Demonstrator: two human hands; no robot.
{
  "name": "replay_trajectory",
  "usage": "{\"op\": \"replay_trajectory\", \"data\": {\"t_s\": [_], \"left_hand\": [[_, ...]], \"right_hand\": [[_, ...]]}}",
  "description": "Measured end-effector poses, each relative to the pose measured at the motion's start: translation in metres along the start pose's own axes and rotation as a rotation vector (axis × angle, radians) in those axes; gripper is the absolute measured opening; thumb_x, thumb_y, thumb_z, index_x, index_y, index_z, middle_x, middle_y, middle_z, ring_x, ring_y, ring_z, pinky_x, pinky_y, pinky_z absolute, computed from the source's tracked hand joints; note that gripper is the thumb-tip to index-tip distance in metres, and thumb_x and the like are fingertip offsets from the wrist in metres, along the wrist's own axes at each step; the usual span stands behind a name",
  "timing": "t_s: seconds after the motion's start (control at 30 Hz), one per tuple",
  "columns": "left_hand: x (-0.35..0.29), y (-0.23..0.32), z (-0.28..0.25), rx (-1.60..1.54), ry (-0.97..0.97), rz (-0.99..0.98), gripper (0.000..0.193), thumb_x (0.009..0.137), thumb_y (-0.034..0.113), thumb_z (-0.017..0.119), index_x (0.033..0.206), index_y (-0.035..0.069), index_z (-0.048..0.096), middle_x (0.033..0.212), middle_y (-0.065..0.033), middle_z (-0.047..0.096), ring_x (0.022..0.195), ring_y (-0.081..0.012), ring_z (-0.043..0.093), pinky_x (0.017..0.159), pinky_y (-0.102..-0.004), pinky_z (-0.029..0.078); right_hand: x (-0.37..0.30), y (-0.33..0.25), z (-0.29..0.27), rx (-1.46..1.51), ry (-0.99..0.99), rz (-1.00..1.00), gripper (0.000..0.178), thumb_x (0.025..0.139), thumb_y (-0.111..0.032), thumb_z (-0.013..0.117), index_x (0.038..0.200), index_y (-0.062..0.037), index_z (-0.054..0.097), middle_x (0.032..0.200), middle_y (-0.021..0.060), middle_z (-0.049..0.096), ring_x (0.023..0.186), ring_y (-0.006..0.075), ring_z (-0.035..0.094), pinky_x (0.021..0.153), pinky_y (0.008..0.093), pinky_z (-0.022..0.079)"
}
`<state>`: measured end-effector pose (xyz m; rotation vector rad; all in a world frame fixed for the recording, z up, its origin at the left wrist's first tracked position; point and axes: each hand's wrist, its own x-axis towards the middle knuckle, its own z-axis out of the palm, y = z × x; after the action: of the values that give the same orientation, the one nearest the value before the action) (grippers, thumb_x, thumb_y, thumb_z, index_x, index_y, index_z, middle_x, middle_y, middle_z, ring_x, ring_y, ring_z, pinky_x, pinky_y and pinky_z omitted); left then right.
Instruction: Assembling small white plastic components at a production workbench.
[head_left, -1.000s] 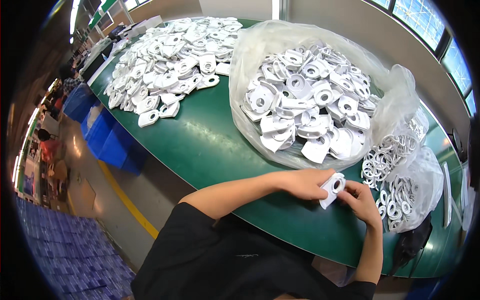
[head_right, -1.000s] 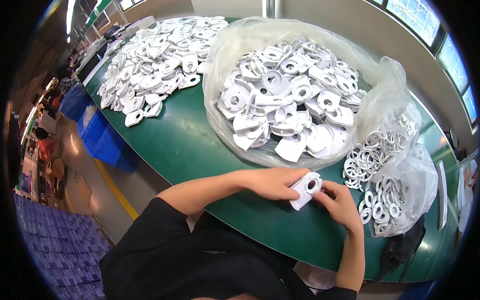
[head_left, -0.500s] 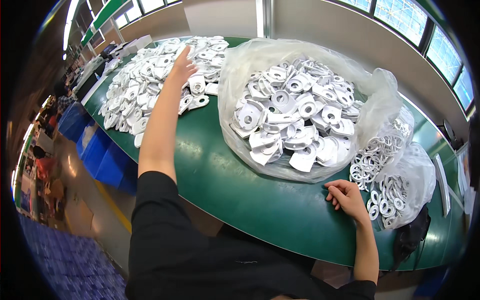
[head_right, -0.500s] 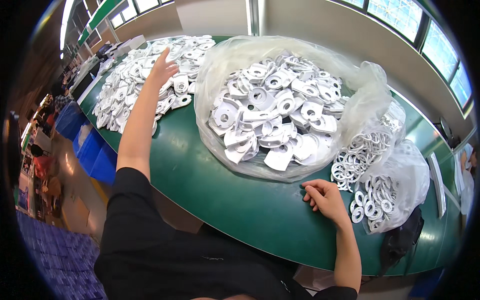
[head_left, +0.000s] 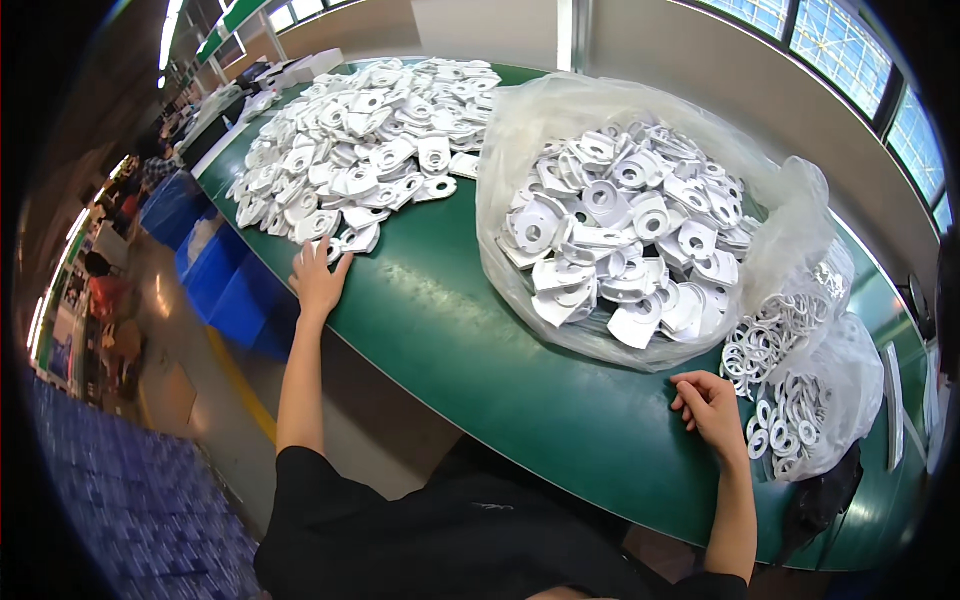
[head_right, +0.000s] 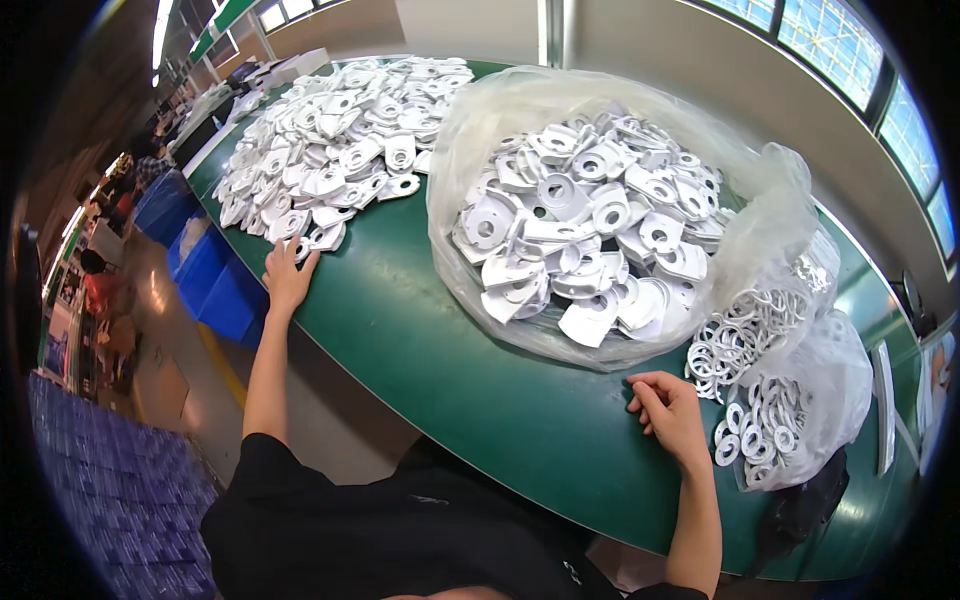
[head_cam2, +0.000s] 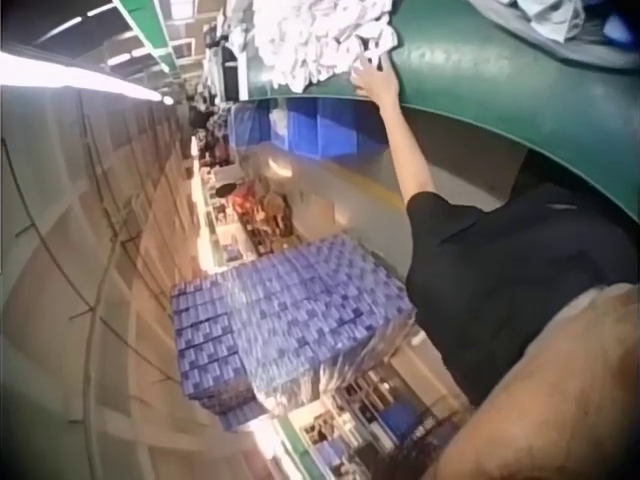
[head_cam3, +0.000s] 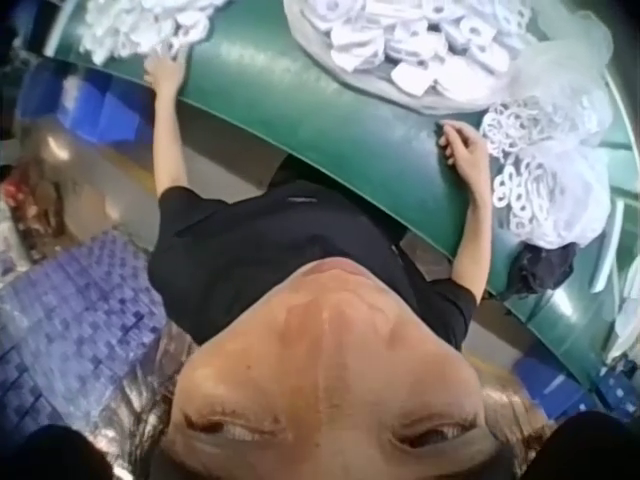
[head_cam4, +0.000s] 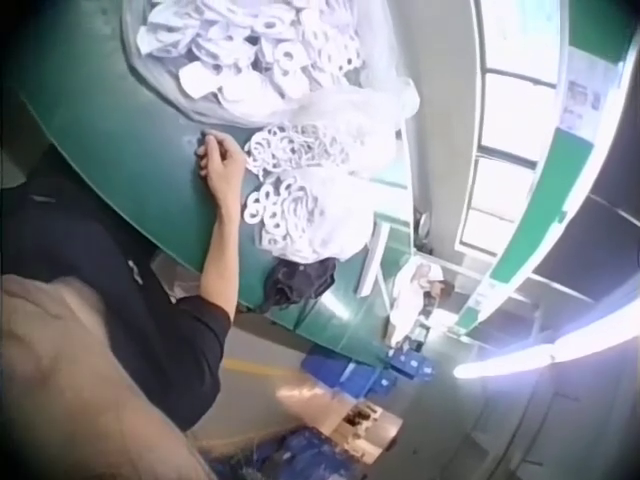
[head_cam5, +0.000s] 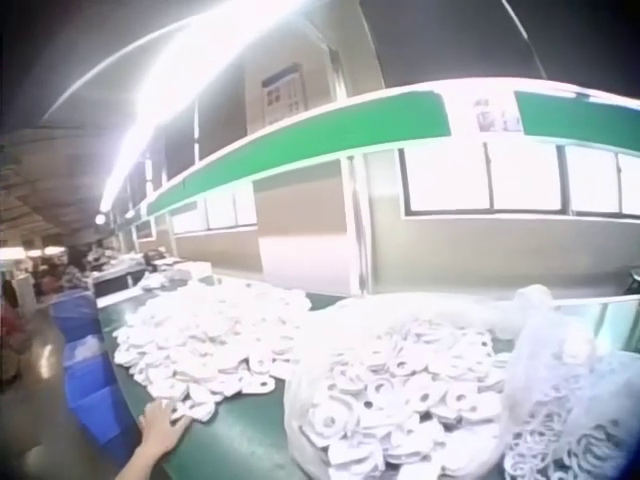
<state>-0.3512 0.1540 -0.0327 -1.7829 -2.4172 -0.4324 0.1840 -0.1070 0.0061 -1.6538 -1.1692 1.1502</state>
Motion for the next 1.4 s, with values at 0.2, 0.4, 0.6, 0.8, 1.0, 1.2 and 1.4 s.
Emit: {"op": "replay_trajectory", "data": {"t_s": [0.2, 0.4, 0.6, 0.8, 1.0, 1.2, 1.4], "left_hand": [[-0.007, 0.008, -0.007, -0.233, 0.339, 0.299, 0.054, 0.077, 0.03, 0.071, 0.118, -0.001, 0.053, 0.117, -0.0165, 0.054, 0.108, -0.0353, 0.047, 0.094, -0.042, 0.039], [0.025, 0.063, -0.05, -0.316, 0.502, 0.469, 0.062, 0.075, 0.031, 0.074, 0.123, 0.0, 0.05, 0.118, -0.0185, 0.053, 0.107, -0.0356, 0.05, 0.094, -0.0411, 0.04], [0.274, 0.042, -0.096, -0.481, 0.718, 0.392, 0.112, 0.071, 0.06, 0.072, 0.146, -0.001, 0.013, 0.145, -0.035, 0.02, 0.137, -0.0453, 0.018, 0.112, -0.0479, 0.02], [0.301, 0.104, -0.072, -0.769, 0.537, 0.296, 0.111, 0.075, 0.069, 0.059, 0.149, 0.005, 0.007, 0.148, -0.0359, 0.008, 0.14, -0.0458, 0.006, 0.114, -0.0485, 0.005], [0.121, 0.151, -0.008, -0.608, 0.42, 0.849, 0.073, 0.092, 0.037, 0.054, 0.147, 0.005, 0.02, 0.151, -0.0249, 0.016, 0.14, -0.0425, 0.011, 0.114, -0.0473, 0.009], [-0.054, 0.184, -0.035, -0.728, 0.333, 1.122, 0.062, 0.091, 0.027, 0.054, 0.141, 0.0, 0.03, 0.146, -0.0234, 0.03, 0.135, -0.0428, 0.025, 0.111, -0.0503, 0.019], [-0.14, 0.255, -0.054, -0.689, 0.142, 1.232, 0.062, 0.087, 0.025, 0.059, 0.139, 0.003, 0.034, 0.145, -0.0207, 0.032, 0.135, -0.0416, 0.026, 0.11, -0.0515, 0.021]], "right_hand": [[0.004, 0.003, 0.001, -0.006, 0.018, -0.025, 0.018, 0.093, -0.011, 0.054, 0.102, 0.0008, 0.064, 0.068, 0.0027, 0.062, 0.048, 0.0026, 0.048, 0.041, 0.0161, 0.038], [0.006, 0.019, 0.007, -0.013, 0.185, -0.073, 0.015, 0.093, -0.01, 0.055, 0.1, 0.0002, 0.064, 0.065, 0.0021, 0.059, 0.043, 0.0029, 0.045, 0.037, 0.0174, 0.033], [0.005, 0.018, 0.018, -0.138, 0.274, -0.189, 0.013, 0.09, -0.007, 0.06, 0.097, 0.0002, 0.067, 0.061, 0.0006, 0.058, 0.046, 0.0027, 0.048, 0.043, 0.0177, 0.035], [-0.002, 0.021, 0.018, -0.196, 0.365, -0.187, 0.011, 0.088, -0.006, 0.061, 0.094, 0.0002, 0.068, 0.065, 0.0004, 0.061, 0.056, 0.0048, 0.054, 0.051, 0.0187, 0.041], [0.002, 0.028, 0.013, -0.284, 0.365, -0.336, 0.011, 0.085, -0.008, 0.065, 0.091, 0.0002, 0.068, 0.068, 0.0024, 0.063, 0.057, 0.0053, 0.054, 0.05, 0.0205, 0.04], [-0.006, 0.009, 0.012, -0.359, 0.469, -0.503, 0.008, 0.081, -0.004, 0.067, 0.089, -0.0015, 0.068, 0.065, 0.0032, 0.06, 0.05, 0.0087, 0.05, 0.046, 0.0226, 0.036], [-0.014, 0.007, -0.037, -0.535, 1.011, -0.78, 0.006, 0.08, 0.001, 0.063, 0.086, -0.0005, 0.065, 0.073, 0.008, 0.06, 0.059, 0.0152, 0.054, 0.056, 0.0253, 0.042]]}}
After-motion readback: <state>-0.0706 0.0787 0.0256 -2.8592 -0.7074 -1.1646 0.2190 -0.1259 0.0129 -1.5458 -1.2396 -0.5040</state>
